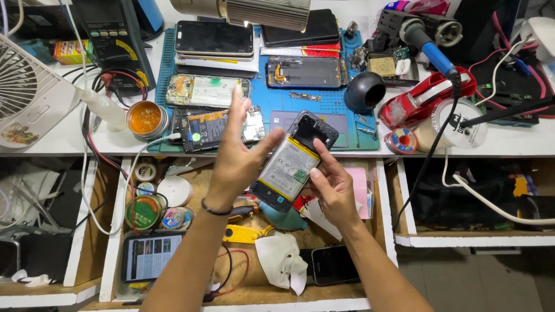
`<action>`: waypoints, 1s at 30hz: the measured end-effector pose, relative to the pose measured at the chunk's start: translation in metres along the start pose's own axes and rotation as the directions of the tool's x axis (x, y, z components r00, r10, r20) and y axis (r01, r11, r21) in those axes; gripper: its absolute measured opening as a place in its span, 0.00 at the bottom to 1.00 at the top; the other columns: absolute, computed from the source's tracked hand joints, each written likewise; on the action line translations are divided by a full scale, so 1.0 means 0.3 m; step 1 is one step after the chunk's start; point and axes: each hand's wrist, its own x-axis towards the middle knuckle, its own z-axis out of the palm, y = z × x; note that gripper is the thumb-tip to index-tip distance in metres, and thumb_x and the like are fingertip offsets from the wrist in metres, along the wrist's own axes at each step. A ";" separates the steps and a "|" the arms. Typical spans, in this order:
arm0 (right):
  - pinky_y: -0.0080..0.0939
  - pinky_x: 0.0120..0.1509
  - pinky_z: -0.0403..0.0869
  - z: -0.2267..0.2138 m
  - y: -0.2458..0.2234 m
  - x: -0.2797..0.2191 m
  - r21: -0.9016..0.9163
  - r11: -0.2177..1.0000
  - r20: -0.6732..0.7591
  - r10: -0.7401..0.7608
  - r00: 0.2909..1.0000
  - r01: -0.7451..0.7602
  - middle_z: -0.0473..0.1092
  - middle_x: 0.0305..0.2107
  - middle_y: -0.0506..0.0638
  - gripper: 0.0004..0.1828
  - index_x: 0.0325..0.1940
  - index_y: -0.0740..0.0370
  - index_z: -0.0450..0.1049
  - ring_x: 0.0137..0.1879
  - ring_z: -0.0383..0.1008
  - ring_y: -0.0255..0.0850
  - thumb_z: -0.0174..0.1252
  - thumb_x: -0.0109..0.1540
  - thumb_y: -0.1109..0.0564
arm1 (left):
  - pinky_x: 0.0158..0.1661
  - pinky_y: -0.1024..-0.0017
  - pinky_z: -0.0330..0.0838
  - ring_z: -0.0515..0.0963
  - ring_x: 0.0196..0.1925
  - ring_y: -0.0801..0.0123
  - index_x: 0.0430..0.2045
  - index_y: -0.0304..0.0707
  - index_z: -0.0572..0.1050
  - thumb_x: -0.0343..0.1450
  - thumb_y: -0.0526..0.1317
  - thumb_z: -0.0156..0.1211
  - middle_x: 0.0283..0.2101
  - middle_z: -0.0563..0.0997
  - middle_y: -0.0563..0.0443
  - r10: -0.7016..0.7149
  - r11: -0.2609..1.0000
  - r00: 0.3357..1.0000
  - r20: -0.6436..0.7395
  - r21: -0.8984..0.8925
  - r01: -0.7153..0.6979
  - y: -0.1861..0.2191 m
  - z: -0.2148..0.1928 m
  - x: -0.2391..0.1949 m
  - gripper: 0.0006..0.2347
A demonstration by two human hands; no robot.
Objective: The person handles a disassembled smartphone, repeatedly picking up and placing small screws on the workbench. They rotate the phone to inspect the back and sides, then use a small tool to work on the camera module area. The person continues to manipulate the phone and screws throughout the clip.
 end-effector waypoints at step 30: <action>0.55 0.45 0.84 -0.020 0.017 0.010 0.073 0.997 0.047 -0.029 0.998 0.026 0.73 0.52 0.71 0.33 0.77 0.59 0.54 0.48 0.80 0.61 0.49 0.67 0.65 | 0.48 0.59 0.78 0.83 0.46 0.64 0.56 0.44 0.80 0.66 0.43 0.67 0.37 0.88 0.39 -0.355 0.889 0.894 0.272 -0.199 0.414 -0.025 -0.012 -0.062 0.21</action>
